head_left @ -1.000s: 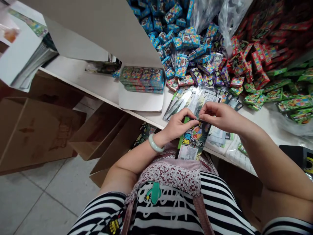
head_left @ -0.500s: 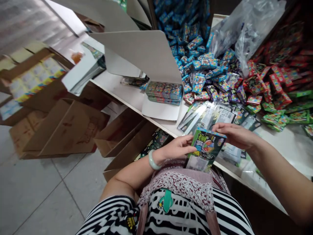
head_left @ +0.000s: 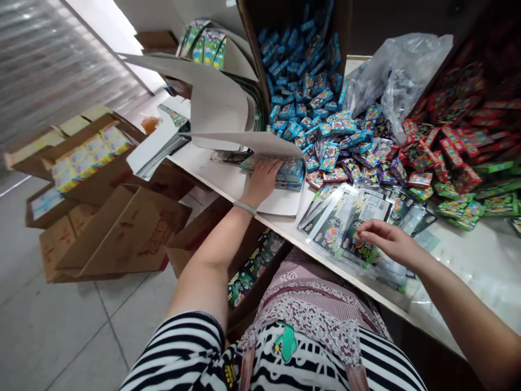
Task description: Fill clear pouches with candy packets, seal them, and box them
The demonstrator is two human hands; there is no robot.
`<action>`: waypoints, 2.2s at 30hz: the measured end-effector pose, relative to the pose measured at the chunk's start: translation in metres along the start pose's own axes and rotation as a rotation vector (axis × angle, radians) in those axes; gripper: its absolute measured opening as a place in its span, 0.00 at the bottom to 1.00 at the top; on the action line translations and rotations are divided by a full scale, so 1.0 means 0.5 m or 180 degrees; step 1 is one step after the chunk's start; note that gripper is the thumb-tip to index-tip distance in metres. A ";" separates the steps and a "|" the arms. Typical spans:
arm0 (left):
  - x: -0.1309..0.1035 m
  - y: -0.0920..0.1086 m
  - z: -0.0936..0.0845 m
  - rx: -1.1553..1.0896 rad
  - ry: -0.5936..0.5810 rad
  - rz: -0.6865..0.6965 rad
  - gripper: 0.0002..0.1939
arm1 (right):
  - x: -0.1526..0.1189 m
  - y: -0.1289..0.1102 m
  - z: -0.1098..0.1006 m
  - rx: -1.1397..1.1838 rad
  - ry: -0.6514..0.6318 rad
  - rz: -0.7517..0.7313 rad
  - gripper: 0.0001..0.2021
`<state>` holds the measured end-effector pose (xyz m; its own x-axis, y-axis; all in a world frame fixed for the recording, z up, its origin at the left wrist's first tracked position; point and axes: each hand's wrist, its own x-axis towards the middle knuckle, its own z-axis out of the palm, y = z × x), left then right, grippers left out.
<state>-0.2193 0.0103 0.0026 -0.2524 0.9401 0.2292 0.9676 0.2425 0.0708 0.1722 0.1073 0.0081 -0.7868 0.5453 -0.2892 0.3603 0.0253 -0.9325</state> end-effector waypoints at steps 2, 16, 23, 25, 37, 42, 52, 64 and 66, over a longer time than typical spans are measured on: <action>-0.006 -0.006 0.012 -0.0025 -0.0270 0.0105 0.32 | 0.000 0.013 -0.019 -0.0175 0.0078 -0.0034 0.26; -0.162 0.439 0.088 -0.1394 -0.1248 0.0974 0.51 | 0.154 0.021 -0.071 -0.3531 0.0466 -0.0271 0.37; -0.150 0.433 0.099 -0.1375 -0.1479 0.0835 0.54 | 0.168 0.000 -0.076 -0.3270 0.0515 0.0208 0.35; -0.149 0.433 0.099 -0.1372 -0.1487 0.0827 0.53 | 0.175 -0.003 -0.076 -0.3274 0.0625 0.0354 0.37; -0.146 0.437 0.073 -0.2192 -0.0610 0.0708 0.42 | 0.110 -0.078 -0.147 -0.2415 0.0941 -0.0015 0.12; -0.096 0.416 0.007 -0.2890 0.0532 0.0583 0.15 | 0.012 -0.161 -0.130 -0.0716 0.0758 -0.0273 0.18; -0.107 0.380 -0.048 -0.1680 0.0625 0.1247 0.19 | 0.011 -0.147 -0.066 0.0455 0.0178 -0.0236 0.18; -0.128 0.355 -0.018 -0.4177 0.0561 -0.0324 0.15 | -0.030 -0.066 0.074 0.0345 0.0708 -0.0708 0.29; -0.126 0.365 -0.007 -0.4765 0.0261 -0.0527 0.16 | -0.017 -0.049 0.092 0.0722 0.0542 -0.0439 0.25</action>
<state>-0.0268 -0.0053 0.0043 -0.4033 0.8995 0.1682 0.0373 -0.1675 0.9852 0.1468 0.0636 0.0236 -0.7183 0.6827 -0.1342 0.1200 -0.0684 -0.9904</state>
